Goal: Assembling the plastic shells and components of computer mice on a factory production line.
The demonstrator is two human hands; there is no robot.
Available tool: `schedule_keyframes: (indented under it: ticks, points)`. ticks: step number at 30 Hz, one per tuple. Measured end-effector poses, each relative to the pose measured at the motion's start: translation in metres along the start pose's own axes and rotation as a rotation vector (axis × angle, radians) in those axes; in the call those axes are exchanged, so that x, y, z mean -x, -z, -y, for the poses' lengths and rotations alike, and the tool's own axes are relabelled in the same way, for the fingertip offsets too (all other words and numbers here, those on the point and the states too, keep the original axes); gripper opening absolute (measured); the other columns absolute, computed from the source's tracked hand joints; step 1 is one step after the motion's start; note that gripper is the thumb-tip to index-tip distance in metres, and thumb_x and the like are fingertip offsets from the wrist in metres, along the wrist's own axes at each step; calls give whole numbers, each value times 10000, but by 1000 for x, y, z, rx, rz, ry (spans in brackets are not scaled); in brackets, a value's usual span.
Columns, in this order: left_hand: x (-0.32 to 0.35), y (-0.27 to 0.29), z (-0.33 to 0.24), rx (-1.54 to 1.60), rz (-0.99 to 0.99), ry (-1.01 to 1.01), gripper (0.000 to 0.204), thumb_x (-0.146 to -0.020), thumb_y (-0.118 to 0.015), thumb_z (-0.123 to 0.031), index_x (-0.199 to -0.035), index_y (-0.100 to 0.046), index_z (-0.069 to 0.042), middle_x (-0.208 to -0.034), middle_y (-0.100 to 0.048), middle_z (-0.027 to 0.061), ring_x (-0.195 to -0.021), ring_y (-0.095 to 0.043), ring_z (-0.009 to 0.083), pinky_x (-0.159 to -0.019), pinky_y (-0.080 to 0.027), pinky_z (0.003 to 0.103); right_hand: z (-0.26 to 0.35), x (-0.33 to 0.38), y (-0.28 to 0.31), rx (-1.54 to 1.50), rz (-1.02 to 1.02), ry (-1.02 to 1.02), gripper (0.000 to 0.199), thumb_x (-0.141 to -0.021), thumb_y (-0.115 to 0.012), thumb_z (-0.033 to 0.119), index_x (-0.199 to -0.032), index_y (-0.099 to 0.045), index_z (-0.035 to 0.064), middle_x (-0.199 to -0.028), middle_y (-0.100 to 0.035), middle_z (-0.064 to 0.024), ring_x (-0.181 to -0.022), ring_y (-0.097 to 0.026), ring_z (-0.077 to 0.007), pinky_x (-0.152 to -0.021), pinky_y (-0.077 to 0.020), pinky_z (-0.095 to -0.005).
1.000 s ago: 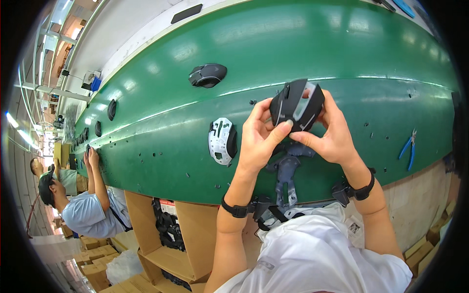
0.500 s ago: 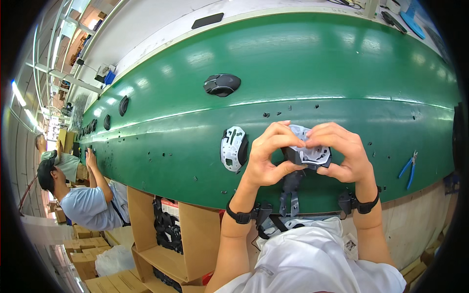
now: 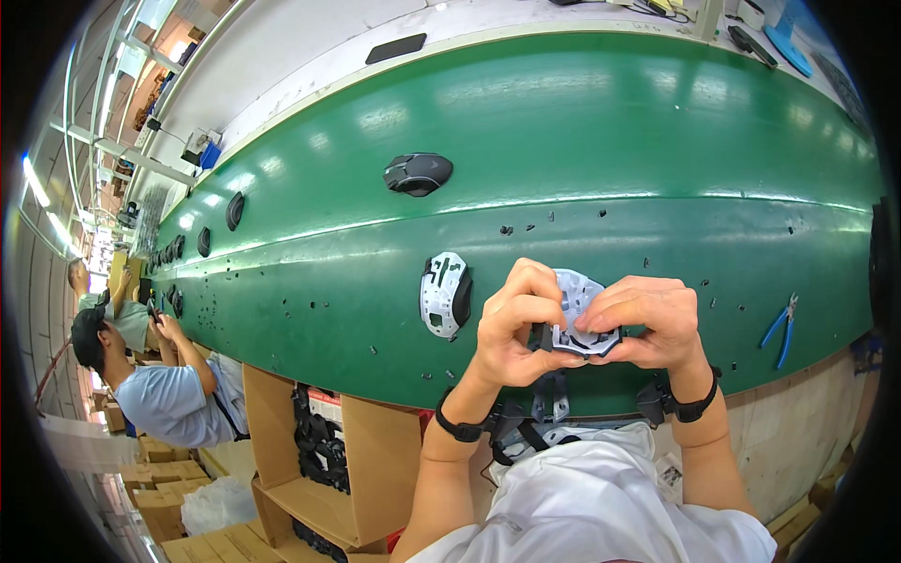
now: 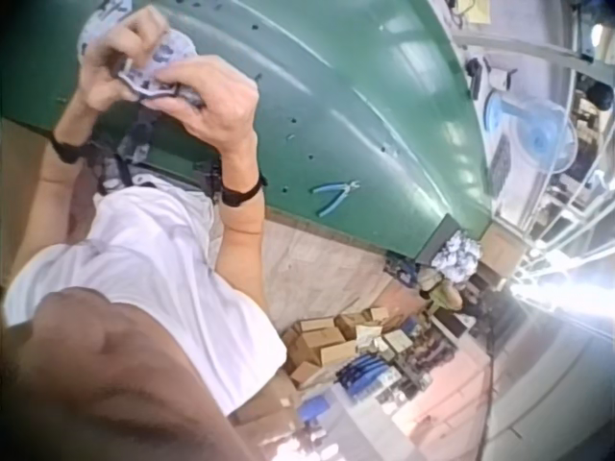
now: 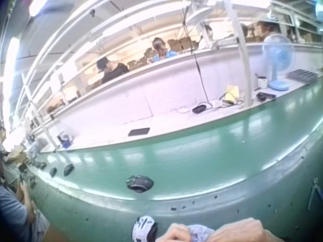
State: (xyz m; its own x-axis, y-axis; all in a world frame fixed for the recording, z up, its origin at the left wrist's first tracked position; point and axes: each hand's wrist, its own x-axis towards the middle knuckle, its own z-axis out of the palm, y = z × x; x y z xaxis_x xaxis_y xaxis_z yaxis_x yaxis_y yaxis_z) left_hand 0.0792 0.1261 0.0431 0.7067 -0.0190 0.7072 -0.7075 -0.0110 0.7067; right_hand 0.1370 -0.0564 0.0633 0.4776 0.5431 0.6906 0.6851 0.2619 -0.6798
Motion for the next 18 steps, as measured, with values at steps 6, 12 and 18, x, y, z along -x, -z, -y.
schedule_keyframes:
  ticks: [6,12,18]
  points:
    - [4,-8,-12,-233,-94,-113,409,-669,-832,-272,-892,-581,-39,-761,-553,77,-719,-489,266,-651,-415,370,6,3,-10,-5,-115,3,273,-690,-813,183,-848,-653,29,-785,-701,-85,-714,-689,-230,-644,-552,-303]
    - [7,2,-18,-272,-71,-114,453,-648,-834,-373,-871,-587,-66,-772,-559,69,-747,-509,276,-675,-418,386,5,4,-12,59,-20,214,249,-726,-785,145,-870,-602,56,-894,-694,-107,-790,-680,-269,-638,-551,-325]
    - [8,5,-42,-564,-7,-264,495,-634,-806,-485,-803,-576,-81,-788,-568,43,-762,-510,262,-685,-391,399,22,-2,-7,87,41,229,295,-635,-769,38,-891,-624,56,-977,-680,-129,-834,-686,-295,-649,-587,-356]
